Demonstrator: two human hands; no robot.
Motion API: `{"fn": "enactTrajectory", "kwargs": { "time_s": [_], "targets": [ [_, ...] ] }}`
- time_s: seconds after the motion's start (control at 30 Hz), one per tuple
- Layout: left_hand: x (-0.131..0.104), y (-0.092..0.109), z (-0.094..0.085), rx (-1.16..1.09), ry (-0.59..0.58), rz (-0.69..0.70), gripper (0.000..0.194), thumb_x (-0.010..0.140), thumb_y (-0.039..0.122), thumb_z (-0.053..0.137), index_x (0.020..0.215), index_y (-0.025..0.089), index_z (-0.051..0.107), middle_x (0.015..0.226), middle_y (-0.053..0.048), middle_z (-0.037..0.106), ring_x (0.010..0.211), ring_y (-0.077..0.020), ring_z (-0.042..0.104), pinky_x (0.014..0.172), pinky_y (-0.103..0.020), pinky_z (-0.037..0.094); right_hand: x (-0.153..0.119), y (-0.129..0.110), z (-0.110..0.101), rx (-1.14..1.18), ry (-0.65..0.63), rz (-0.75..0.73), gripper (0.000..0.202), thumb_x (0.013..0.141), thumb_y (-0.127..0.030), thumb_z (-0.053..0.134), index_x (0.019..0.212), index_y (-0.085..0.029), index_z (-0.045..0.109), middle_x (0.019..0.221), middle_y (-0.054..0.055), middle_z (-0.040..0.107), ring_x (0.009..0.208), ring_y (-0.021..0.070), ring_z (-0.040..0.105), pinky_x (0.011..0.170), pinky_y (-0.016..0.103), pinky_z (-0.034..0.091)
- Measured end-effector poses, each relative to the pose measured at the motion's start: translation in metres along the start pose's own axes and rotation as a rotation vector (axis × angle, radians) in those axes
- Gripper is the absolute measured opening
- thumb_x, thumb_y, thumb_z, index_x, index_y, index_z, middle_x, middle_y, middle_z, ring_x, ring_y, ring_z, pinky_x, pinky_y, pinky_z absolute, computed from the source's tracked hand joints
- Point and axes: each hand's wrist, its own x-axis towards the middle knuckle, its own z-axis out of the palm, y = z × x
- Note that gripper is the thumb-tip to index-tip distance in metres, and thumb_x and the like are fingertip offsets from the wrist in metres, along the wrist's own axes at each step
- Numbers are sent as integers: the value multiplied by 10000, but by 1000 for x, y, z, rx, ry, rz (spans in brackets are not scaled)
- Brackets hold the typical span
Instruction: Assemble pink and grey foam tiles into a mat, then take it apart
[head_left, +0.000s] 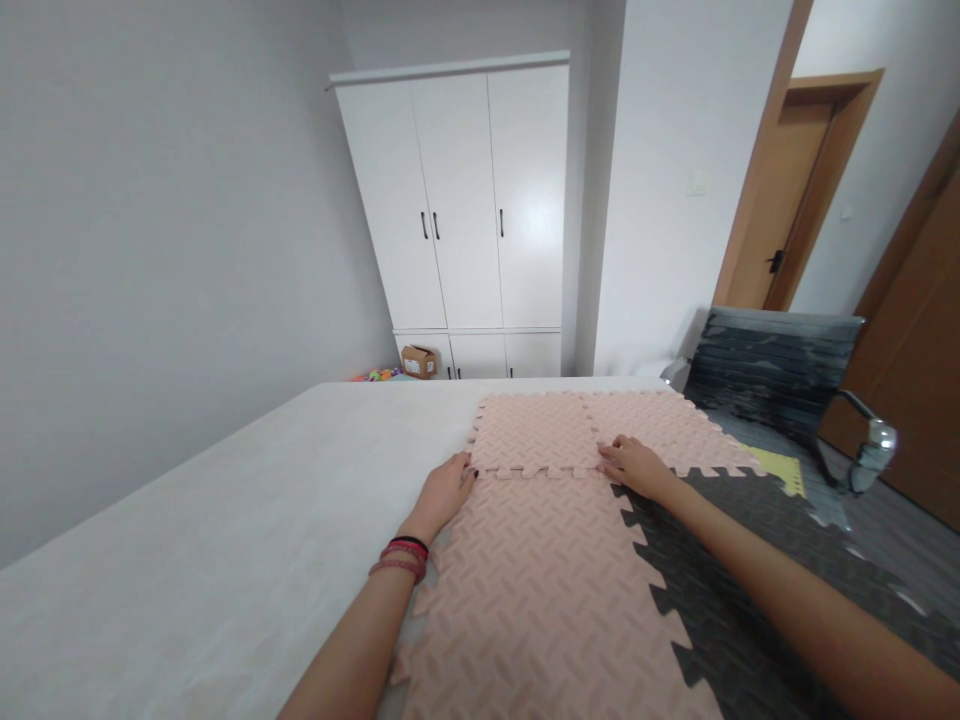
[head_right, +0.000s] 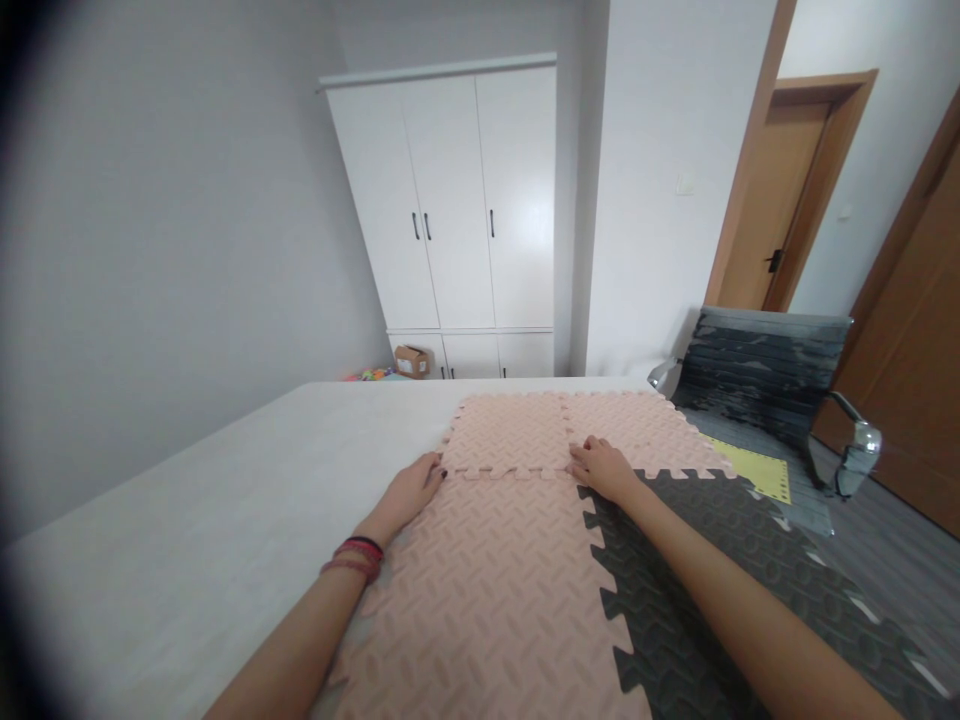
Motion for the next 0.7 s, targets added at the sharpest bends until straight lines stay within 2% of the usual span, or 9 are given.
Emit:
{"fn": "enactTrajectory", "kwargs": {
  "time_s": [0.17,0.27,0.37,0.43,0.5,0.6,0.7],
  "targets": [
    [2,5,-5,96,-20,-20,194,901,279,422,1020,193,550,1017,-67,643,915,-187,615,806,-288,422,-1,-10,-7,-88,-27,-1,355,924,-456,430,1135,-224,596,1070,107,552,995,221,526,812,306,416],
    [1,10,-10,148,-7,-32,196,888,283,443,992,185,578,1009,-76,646,918,-206,618,816,-314,424,-1,-25,-12,-195,-37,63,323,919,-372,439,1140,-183,579,1078,130,561,1012,258,528,742,324,437],
    [-3,20,-19,188,26,-17,214,887,264,439,990,162,597,1042,-104,637,973,-237,601,896,-369,400,-1,-52,-17,-256,-19,94,289,897,-216,409,1125,-141,571,1123,151,558,1033,274,525,758,359,440],
    [-7,30,-25,196,37,28,253,897,227,407,1060,155,587,1097,-112,626,1029,-237,580,953,-382,370,-2,-74,-20,-221,2,32,322,880,-156,391,1158,-137,551,1181,150,542,1064,260,517,796,357,435],
    [-12,41,-29,186,24,109,296,909,192,373,1134,183,566,1157,-85,614,1081,-201,555,988,-344,350,-2,-97,-22,-147,9,-52,365,868,-152,407,1216,-148,517,1216,140,530,1079,241,517,811,335,433],
    [-20,58,-27,165,-25,236,330,921,191,368,1190,255,548,1213,-27,594,1116,-153,531,1012,-295,331,-1,-127,-22,-71,3,-115,364,876,-167,412,1227,-169,510,1163,127,557,1051,233,534,808,325,430],
    [-25,66,-21,174,-47,260,370,907,225,422,1264,267,509,1238,-57,570,1170,-194,493,1042,-365,306,1,-147,-19,-92,-11,-107,317,903,-152,363,1155,-182,554,1083,128,583,1002,240,553,805,343,425]
  ]
}}
